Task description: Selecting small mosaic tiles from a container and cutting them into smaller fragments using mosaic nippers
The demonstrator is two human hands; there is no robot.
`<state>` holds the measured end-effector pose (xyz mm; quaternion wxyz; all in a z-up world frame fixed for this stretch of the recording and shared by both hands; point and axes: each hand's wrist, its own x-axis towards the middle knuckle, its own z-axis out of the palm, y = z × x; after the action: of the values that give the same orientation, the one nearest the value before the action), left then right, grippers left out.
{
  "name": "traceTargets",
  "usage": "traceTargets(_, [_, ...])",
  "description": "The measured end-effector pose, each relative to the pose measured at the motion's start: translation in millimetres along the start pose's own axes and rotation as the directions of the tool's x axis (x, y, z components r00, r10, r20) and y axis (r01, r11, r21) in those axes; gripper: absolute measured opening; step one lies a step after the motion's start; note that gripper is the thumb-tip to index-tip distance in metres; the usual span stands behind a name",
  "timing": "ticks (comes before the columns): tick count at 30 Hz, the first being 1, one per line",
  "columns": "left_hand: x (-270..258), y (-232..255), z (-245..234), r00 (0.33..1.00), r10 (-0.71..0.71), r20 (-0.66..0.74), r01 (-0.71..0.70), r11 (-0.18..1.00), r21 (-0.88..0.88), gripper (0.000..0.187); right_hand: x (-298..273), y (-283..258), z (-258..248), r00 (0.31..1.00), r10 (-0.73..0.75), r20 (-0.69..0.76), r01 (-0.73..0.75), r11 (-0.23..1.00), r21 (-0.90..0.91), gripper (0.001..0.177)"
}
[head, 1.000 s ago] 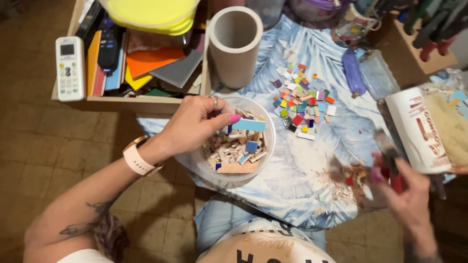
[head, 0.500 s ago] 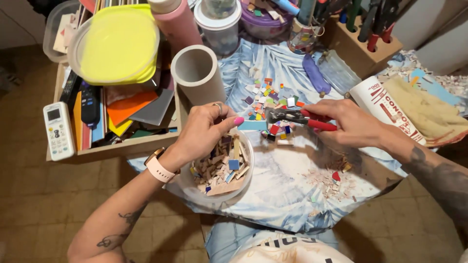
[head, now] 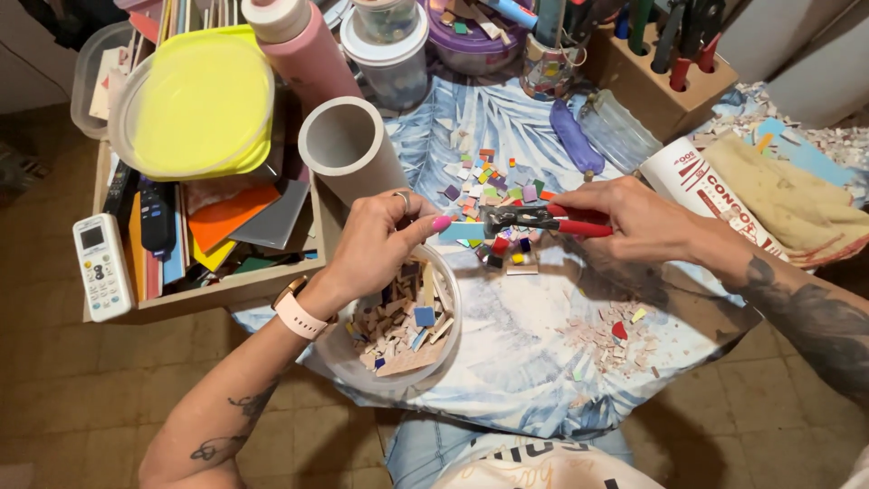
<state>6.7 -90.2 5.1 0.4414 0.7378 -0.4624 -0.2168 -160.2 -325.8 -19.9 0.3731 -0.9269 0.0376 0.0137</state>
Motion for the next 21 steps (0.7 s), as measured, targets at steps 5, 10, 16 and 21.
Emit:
traceTargets(5, [2, -2, 3, 1.0, -0.004, 0.003, 0.004, 1.0, -0.002, 0.015, 1, 5, 2, 1.0, 0.026, -0.003, -0.026, 1.0, -0.007, 0.047])
traceTargets(10, [7, -6, 5, 1.0, -0.003, 0.002, 0.003, 1.0, 0.005, 0.016, 5, 6, 4, 0.999, 0.043, 0.003, -0.043, 0.999, -0.013, 0.045])
traceTargets(16, [16, -16, 7, 0.999, -0.046, -0.01, 0.047, 0.997, 0.064, 0.015, 20, 24, 6, 1.0, -0.03, -0.006, 0.03, 0.999, -0.045, 0.039])
traceTargets(21, [22, -23, 7, 0.994, -0.106, -0.019, 0.107, 0.99, 0.089, 0.014, 31, 39, 11, 0.998, -0.055, 0.0, 0.055, 0.995, -0.081, 0.038])
